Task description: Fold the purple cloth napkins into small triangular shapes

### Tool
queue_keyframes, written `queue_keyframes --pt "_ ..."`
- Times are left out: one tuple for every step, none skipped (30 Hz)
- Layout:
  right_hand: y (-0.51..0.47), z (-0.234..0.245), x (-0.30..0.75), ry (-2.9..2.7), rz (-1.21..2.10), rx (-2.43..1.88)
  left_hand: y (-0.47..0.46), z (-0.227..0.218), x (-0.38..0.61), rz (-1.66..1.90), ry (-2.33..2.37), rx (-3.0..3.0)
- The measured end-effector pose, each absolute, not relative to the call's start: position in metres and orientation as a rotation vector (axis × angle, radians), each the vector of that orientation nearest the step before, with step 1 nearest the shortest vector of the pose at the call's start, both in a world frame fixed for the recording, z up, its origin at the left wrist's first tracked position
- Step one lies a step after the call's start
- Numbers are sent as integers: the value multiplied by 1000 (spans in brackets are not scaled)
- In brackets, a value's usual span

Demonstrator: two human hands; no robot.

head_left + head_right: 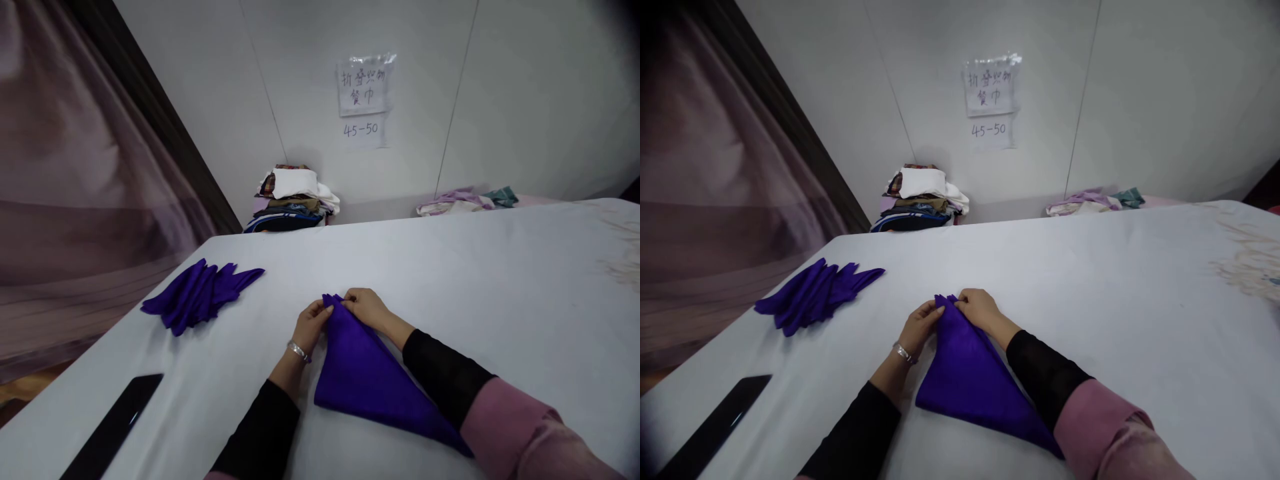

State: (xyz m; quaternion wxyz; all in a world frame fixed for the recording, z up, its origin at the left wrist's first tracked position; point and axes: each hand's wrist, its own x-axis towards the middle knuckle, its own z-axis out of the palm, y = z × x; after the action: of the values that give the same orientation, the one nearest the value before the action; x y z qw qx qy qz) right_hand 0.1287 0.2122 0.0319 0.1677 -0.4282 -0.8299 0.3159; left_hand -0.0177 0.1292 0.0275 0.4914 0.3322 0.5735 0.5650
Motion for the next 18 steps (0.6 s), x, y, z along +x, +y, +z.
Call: queue_keyframes --pt "213 32 128 -2361 900 -1217 130 27 -18 1366 1396 815" --pt "214 32 126 -2363 897 -1217 131 26 -18 1361 1400 824" --pt "214 32 126 -2366 890 -1221 131 26 -18 1355 1404 832" --pt "215 33 125 -2371 880 -1225 132 26 -18 1350 1409 840" --pt "215 33 124 -2376 867 -1228 134 25 -19 1345 1415 848" --pt "215 34 124 -2382 852 -1232 135 25 -19 1340 1423 857" --pt "215 34 124 -2388 838 -1235 136 25 -19 1336 1432 866" --pt "215 35 124 -2394 824 -1239 138 24 -19 1332 1443 876" --pt "215 35 124 -2400 813 -1243 140 24 -19 1328 1458 885" --pt "215 35 124 -2405 803 -1248 142 24 -19 1322 1473 894" --pt "215 35 124 -2409 795 -1254 144 23 -19 1315 1489 901" --pt "215 35 124 -2413 789 -1259 146 23 -19 1307 1503 907" --pt "216 35 124 -2417 785 -1264 148 22 -19 1299 1517 912" --pt "216 35 124 -2421 784 -1265 149 22 -19 1291 1529 916" --pt "217 34 124 -2426 786 -1263 151 22 -19 1284 1539 919" --pt "218 34 125 -2429 792 -1259 152 22 -19 1278 1550 922" --pt "218 34 125 -2432 799 -1252 153 22 -19 1273 1563 923" --pt "219 34 125 -2433 808 -1245 153 22 -19 1267 1576 925"
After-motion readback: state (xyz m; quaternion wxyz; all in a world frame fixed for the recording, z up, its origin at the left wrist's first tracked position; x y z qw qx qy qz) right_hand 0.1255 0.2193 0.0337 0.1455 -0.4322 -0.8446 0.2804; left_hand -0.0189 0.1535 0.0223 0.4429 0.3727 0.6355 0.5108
